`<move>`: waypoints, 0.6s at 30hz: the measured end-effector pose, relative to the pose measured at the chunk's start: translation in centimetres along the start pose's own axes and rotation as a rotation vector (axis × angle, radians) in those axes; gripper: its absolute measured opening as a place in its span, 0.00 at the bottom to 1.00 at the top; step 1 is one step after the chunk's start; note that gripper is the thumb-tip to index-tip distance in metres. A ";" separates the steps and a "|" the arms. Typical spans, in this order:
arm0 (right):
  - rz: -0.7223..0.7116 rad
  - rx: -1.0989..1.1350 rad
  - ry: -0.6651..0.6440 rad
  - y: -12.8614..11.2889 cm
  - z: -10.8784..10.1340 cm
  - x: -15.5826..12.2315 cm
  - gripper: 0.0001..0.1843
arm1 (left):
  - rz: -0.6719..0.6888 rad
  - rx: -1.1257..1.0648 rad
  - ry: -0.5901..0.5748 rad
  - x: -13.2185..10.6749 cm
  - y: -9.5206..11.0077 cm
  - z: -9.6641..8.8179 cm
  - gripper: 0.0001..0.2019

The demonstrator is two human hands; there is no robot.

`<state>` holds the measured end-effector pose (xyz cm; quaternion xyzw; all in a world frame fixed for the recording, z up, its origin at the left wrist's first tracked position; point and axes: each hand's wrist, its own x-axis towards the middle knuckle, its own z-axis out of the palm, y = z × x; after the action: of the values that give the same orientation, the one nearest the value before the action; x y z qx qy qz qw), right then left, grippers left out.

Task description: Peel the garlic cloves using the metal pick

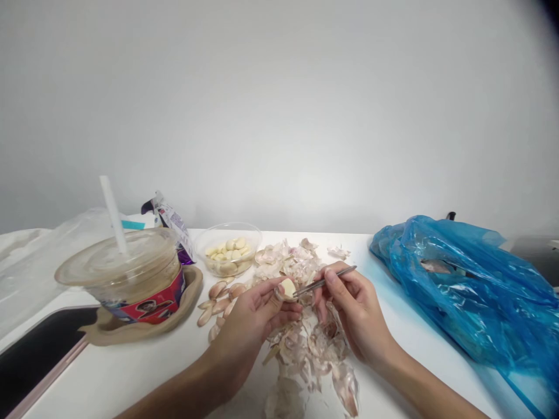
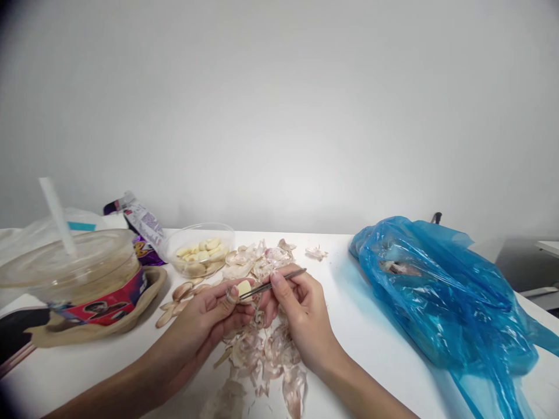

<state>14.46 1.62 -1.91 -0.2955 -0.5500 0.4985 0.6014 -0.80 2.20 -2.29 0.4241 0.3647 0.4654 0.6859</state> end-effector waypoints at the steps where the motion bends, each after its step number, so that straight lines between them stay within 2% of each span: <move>1: -0.007 0.006 0.002 0.0 0.0 0.0 0.09 | 0.003 -0.007 -0.002 0.0 -0.1 -0.1 0.12; 6: -0.043 -0.008 0.026 -0.2 0.3 0.3 0.09 | 0.028 -0.026 0.028 0.0 -0.1 -0.2 0.11; 10: -0.083 -0.021 -0.072 -1.1 0.9 0.5 0.09 | 0.056 -0.011 -0.013 -0.3 0.6 0.2 0.11; 13: -0.140 -0.042 -0.136 -2.4 1.3 0.3 0.09 | 0.077 0.004 -0.038 -0.6 0.9 0.5 0.12; 18: -0.209 -0.027 -0.125 -5.5 1.7 -0.6 0.10 | 0.077 0.032 -0.013 -0.6 0.7 0.4 0.11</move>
<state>14.39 -1.12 3.24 -0.2132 -0.6209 0.4431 0.6104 -0.90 1.70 -1.43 0.4518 0.3513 0.4827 0.6630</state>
